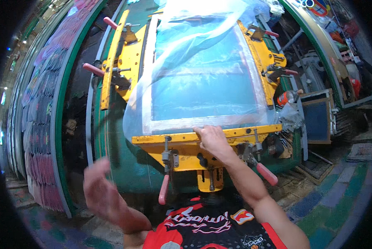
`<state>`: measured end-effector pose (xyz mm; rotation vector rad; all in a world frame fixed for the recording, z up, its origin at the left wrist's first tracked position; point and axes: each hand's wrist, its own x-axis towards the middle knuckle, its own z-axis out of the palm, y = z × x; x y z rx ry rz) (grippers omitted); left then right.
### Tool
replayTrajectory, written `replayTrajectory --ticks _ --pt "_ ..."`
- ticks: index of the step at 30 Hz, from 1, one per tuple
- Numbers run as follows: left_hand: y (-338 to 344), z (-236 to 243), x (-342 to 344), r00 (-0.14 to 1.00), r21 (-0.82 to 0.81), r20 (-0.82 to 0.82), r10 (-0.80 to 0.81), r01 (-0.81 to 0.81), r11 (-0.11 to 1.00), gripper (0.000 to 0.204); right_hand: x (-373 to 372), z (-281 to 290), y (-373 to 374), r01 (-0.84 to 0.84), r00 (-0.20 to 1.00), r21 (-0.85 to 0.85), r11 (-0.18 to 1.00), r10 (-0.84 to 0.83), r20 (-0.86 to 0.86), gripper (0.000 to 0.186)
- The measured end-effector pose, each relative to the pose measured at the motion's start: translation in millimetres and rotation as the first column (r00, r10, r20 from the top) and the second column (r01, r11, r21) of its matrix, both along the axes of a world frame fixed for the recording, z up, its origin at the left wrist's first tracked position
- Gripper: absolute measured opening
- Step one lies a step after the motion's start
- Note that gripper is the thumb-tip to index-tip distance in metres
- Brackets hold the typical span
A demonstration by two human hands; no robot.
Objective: The person unfolds a white mesh screen and stretches it over a yellow screen-printing frame. They then use clamps to secure the mesh to the frame edges, adjusting tension and alignment throughout.
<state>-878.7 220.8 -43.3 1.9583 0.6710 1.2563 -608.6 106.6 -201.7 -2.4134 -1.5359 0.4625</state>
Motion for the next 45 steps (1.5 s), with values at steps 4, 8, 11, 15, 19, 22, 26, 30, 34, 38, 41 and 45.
replayTrajectory --ticks 4,8,11,15,19,22,26,30,34,38,41,45 --pt "-67 0 38 0.817 -0.092 0.255 -0.517 0.553 0.828 0.020 1 -5 2 -0.018 1.000 -0.044 0.999 0.018 0.009 0.047" --pt "-106 -65 97 0.840 -0.253 0.110 -0.531 0.540 0.803 0.038 -1 -6 -1 0.009 1.000 -0.001 1.000 -0.009 -0.018 0.030" --pt "-81 -134 139 0.962 -0.034 -0.035 -0.270 0.269 0.963 0.044 -4 -5 -2 0.020 0.999 -0.019 1.000 -0.020 -0.025 0.023" --pt "-43 -187 155 0.912 0.049 -0.379 -0.159 0.191 0.980 0.042 -4 -5 -2 0.028 1.000 0.017 0.999 -0.028 0.012 0.029" --pt "-37 -201 153 0.819 0.088 -0.547 -0.173 0.262 0.961 0.053 -4 -10 -3 0.021 0.998 0.018 1.000 -0.022 0.054 0.017" --pt "-38 -203 153 0.800 0.090 -0.578 -0.162 0.260 0.961 0.058 -6 -13 -4 0.043 0.997 0.033 0.999 -0.045 0.066 0.016" --pt "-36 -209 152 0.793 0.097 -0.587 -0.166 0.272 0.957 0.060 -3 -10 -5 0.042 0.999 -0.055 0.998 -0.043 -0.017 0.032" --pt "-36 -213 148 0.798 0.082 -0.568 -0.201 0.298 0.951 0.054 -5 -2 -10 0.029 0.999 -0.067 0.997 -0.027 0.031 0.038" --pt "-35 -211 147 0.820 0.121 -0.537 -0.198 0.307 0.944 0.048 -21 9 -32 0.021 0.963 0.147 0.989 -0.059 0.264 0.050" --pt "-33 -208 147 0.824 0.108 -0.526 -0.210 0.310 0.945 0.046 -42 21 -84 -0.092 0.996 0.476 0.875 0.079 0.046 0.056" --pt "-36 -205 149 0.825 0.091 -0.539 -0.172 0.260 0.961 0.046 -55 29 -146 -0.158 0.914 0.348 0.924 0.270 -0.302 0.056" --pt "-38 -202 150 0.840 0.092 -0.520 -0.157 0.238 0.967 0.047 -34 26 -215 -0.082 0.729 -0.139 0.987 -0.036 -0.683 0.037"
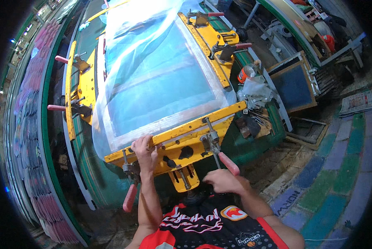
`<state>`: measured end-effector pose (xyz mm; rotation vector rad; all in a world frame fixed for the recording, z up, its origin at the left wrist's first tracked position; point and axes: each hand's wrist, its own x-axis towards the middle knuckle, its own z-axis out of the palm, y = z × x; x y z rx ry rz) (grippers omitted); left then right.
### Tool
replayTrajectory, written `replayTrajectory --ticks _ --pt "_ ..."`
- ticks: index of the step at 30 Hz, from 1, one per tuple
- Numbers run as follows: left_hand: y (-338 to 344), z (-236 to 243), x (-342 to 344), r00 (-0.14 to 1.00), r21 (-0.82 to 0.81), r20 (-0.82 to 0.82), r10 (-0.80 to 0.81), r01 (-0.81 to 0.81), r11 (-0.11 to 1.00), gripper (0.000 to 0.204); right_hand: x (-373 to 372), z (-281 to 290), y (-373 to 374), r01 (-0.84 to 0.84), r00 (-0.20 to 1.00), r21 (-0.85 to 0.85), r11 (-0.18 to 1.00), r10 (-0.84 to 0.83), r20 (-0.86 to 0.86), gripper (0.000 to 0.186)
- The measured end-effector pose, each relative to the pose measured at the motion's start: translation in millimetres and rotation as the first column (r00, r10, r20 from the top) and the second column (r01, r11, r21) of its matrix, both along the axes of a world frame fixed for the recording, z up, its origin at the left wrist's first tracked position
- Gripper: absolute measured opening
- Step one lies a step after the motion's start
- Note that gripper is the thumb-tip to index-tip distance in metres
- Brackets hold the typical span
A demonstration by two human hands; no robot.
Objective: The person unfolds a white mesh screen and stretches it over a yellow screen-printing frame. They then use clamps to secure the mesh to the frame edges, adjusting tension and alignment throughout.
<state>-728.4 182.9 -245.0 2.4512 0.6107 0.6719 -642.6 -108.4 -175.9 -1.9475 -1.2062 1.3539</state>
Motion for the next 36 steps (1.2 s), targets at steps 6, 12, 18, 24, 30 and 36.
replayTrajectory --ticks 6,12,18,24,30,36 --pt "0 0 0 1.000 -0.014 0.006 -0.002 0.003 1.000 0.047 53 0 -47 0.520 0.852 0.120 0.846 -0.502 -0.150 0.018" --pt "1 -3 -3 1.000 -0.002 -0.027 0.007 -0.007 1.000 0.046 107 -52 -22 0.983 0.156 0.153 0.105 -0.913 -0.377 0.030" --pt "6 -11 1 0.999 -0.059 -0.019 0.027 -0.028 0.998 0.046 132 -76 14 0.974 -0.184 -0.030 -0.226 -0.702 -0.688 0.045" --pt "11 -13 3 0.998 -0.097 -0.047 0.052 -0.056 0.994 0.046 144 -78 30 0.914 -0.361 -0.099 -0.394 -0.675 -0.643 0.042" --pt "10 -17 2 0.999 -0.088 -0.029 0.023 -0.026 0.996 0.044 154 -84 26 0.819 -0.336 0.131 -0.558 -0.653 -0.679 0.038" --pt "5 -16 0 0.999 -0.044 -0.034 0.022 -0.023 0.999 0.043 151 -104 9 0.868 -0.252 0.290 -0.404 -0.860 -0.445 0.027"
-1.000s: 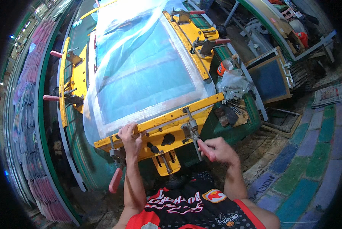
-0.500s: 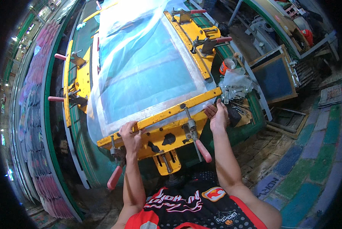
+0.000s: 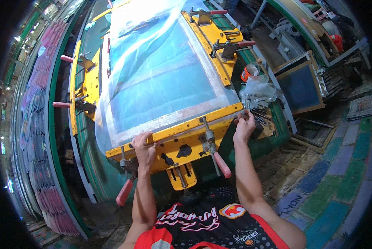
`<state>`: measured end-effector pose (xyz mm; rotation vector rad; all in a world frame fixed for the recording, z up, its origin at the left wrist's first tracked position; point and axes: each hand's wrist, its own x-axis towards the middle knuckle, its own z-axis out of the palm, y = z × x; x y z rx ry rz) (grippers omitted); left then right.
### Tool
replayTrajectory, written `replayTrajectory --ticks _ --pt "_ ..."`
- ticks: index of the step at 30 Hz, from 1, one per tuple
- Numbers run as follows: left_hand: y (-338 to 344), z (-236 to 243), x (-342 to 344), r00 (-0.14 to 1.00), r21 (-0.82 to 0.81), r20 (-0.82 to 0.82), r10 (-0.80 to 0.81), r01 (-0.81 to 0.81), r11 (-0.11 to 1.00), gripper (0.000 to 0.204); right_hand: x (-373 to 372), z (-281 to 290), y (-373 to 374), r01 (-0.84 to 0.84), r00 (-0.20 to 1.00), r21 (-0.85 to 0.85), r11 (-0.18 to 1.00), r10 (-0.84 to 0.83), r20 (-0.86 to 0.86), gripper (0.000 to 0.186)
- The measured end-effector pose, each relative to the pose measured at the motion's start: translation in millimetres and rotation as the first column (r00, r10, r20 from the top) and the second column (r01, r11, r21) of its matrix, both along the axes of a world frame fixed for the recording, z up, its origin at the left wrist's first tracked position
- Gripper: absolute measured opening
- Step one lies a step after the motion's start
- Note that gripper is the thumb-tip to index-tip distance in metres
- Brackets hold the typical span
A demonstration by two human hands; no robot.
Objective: The person unfolds a white mesh screen and stretches it over a yellow screen-printing frame. They then use clamps to secure the mesh to the frame edges, adjusting tension and alignment throughout.
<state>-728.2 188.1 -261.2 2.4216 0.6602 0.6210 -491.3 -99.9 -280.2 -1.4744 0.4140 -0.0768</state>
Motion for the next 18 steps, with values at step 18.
replayTrajectory --ticks 18 --pt "-6 -4 3 1.000 0.063 0.004 -0.023 0.023 0.998 0.043 1 -19 -2 0.043 0.998 -0.248 0.968 -0.030 0.055 0.033"
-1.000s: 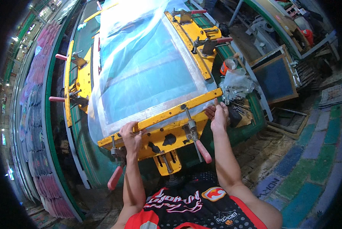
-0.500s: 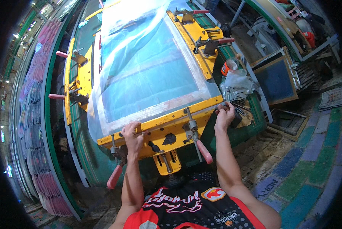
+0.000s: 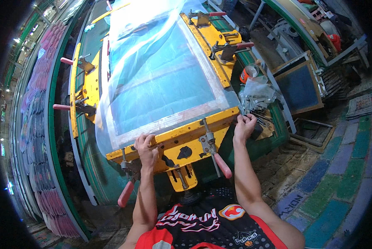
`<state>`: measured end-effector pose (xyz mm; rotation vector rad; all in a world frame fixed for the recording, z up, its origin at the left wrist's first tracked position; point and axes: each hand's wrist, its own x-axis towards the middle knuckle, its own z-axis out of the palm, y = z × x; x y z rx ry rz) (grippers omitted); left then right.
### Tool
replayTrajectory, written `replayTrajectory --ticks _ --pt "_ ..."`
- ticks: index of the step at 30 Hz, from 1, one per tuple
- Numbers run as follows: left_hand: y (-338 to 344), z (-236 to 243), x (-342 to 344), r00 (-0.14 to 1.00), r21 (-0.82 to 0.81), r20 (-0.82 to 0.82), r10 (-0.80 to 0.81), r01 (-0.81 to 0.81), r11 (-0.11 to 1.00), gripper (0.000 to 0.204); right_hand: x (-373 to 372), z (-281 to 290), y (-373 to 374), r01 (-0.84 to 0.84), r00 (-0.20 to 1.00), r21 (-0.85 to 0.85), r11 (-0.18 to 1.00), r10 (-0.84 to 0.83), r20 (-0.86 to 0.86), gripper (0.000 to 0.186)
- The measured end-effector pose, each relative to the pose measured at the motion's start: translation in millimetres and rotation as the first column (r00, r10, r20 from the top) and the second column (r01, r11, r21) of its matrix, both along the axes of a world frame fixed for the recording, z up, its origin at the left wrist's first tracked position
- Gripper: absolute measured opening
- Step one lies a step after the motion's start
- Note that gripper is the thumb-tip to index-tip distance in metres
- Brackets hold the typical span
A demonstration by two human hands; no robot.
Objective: The person unfolds a white mesh screen and stretches it over a yellow screen-printing frame. They then use clamps to secure the mesh to the frame edges, adjusting tension and alignment throughout.
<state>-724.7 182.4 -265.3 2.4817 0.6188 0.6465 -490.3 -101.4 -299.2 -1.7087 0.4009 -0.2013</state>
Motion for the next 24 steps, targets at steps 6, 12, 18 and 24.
replayTrajectory --ticks 6,12,18,24 --pt "2 5 3 1.000 -0.022 -0.017 0.012 -0.012 1.000 0.042 2 -9 -2 0.031 0.999 0.009 0.999 -0.030 -0.019 0.034" --pt "2 5 1 0.997 -0.069 -0.066 0.027 -0.031 0.997 0.044 6 -13 -8 0.008 0.999 0.029 1.000 -0.007 -0.048 0.032" --pt "-7 18 6 0.999 0.009 -0.043 0.009 -0.009 1.000 0.052 -5 21 -4 -0.090 0.994 -0.281 0.956 0.103 0.034 0.026" --pt "-55 48 10 0.973 -0.750 0.050 0.224 -0.112 0.652 0.035 -23 63 16 -0.196 0.751 -0.703 0.683 0.566 0.341 0.008"
